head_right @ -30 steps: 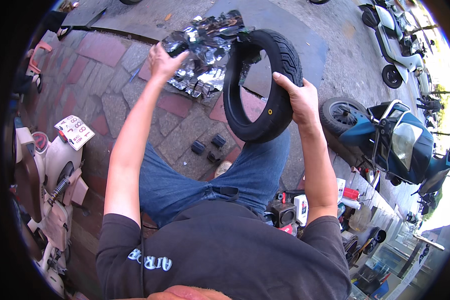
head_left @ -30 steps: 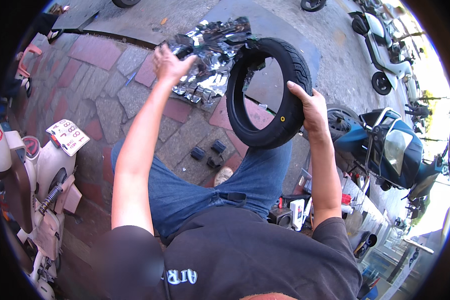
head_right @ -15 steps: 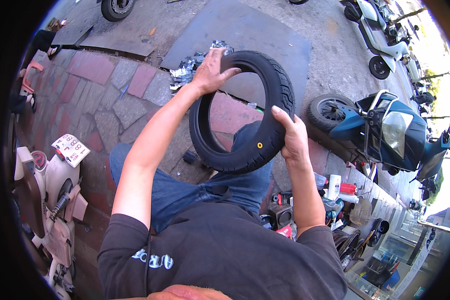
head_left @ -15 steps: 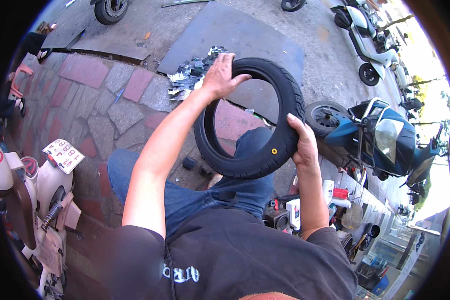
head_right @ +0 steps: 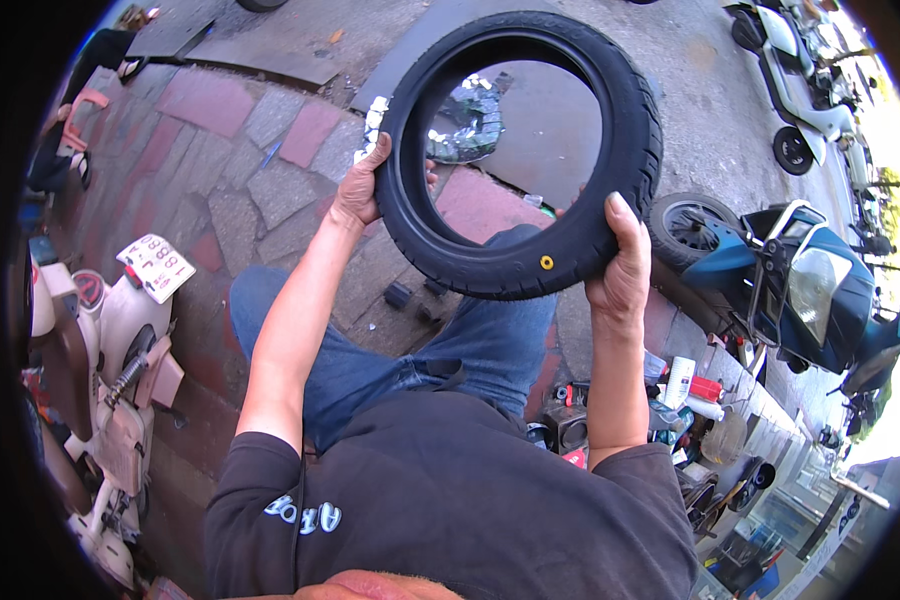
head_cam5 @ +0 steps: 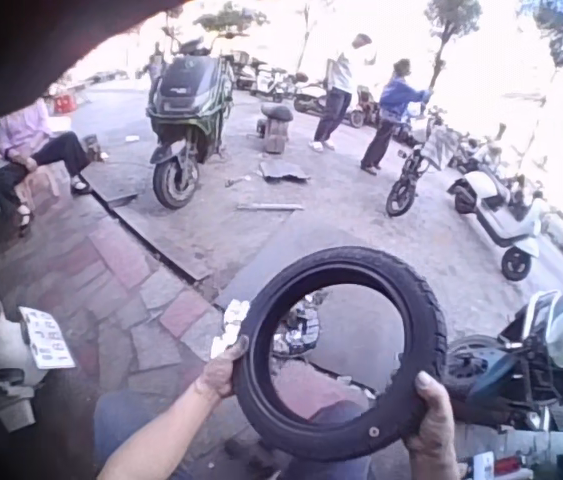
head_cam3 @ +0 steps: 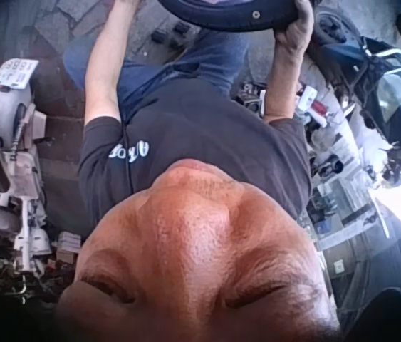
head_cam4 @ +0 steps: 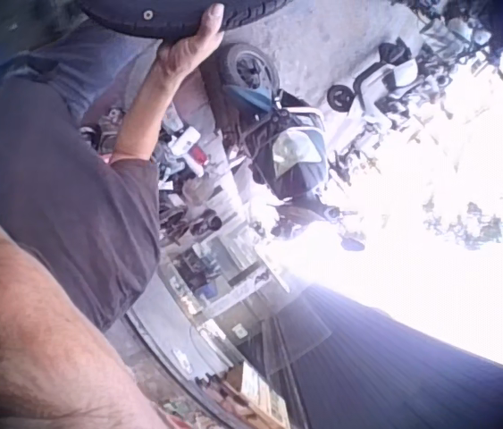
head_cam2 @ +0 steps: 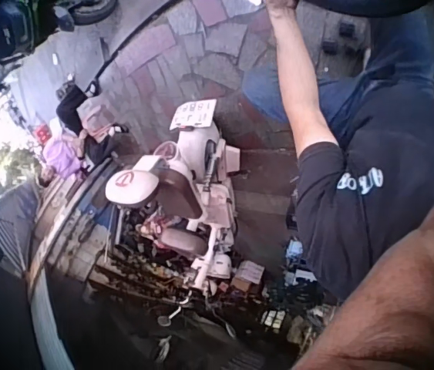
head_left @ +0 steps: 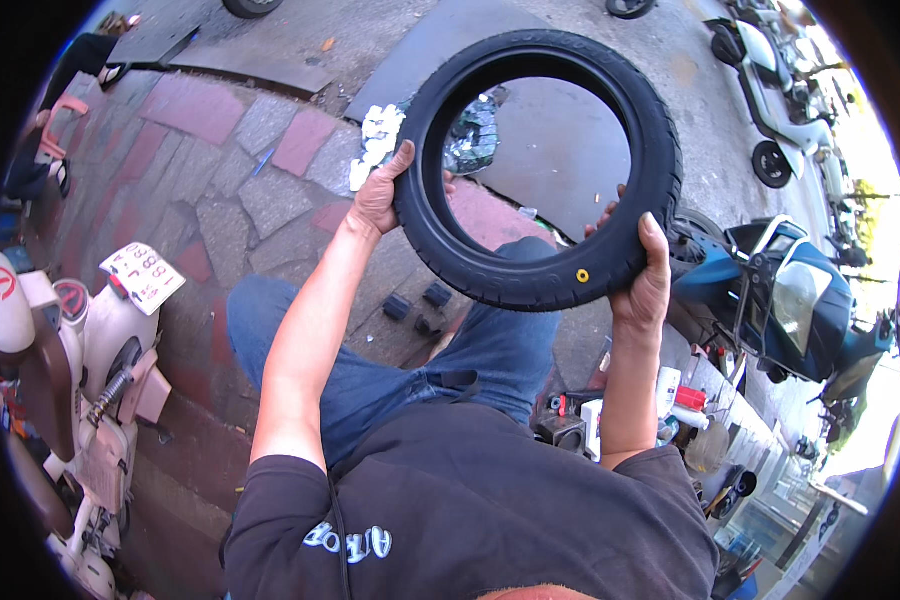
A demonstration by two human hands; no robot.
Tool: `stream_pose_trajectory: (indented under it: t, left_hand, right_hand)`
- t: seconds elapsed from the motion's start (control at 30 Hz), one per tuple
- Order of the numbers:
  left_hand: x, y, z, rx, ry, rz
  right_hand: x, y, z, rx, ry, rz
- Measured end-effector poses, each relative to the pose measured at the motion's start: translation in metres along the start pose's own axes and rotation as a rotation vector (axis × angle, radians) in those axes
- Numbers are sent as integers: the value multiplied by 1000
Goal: The person removes a tire from a scooter, cleans it, and then uses a power drill to remove a plastic cover from the scooter's rear section.
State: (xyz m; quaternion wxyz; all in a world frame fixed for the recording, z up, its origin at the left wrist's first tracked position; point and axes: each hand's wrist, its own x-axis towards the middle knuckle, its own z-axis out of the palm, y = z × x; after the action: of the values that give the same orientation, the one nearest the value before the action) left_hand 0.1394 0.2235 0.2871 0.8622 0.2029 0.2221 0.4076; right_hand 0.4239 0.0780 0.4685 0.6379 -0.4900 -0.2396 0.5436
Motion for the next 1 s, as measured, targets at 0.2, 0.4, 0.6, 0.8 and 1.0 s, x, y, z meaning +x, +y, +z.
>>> stream_pose_trajectory:
  t: [0.2, 0.4, 0.6, 0.8, 1.0]
  left_hand:
    - [-96, 55, -34, 26, 362, 38]
    - [-187, 155, -35, 699, 872, 296]
    - [-168, 148, -55, 1997, 1306, 211]
    - [-146, 113, -99, 2186, 1185, 191]
    - [-145, 124, -110, 2203, 1239, 150]
  right_hand:
    - [40, 71, 33, 30, -141, 232]
    - [63, 212, 65, -907, -139, 284]
    - [41, 307, 61, -1257, -688, 427]
    - [-7, 405, 49, -1857, -1215, 79]
    - [-35, 469, 11, -1721, -1881, -618]
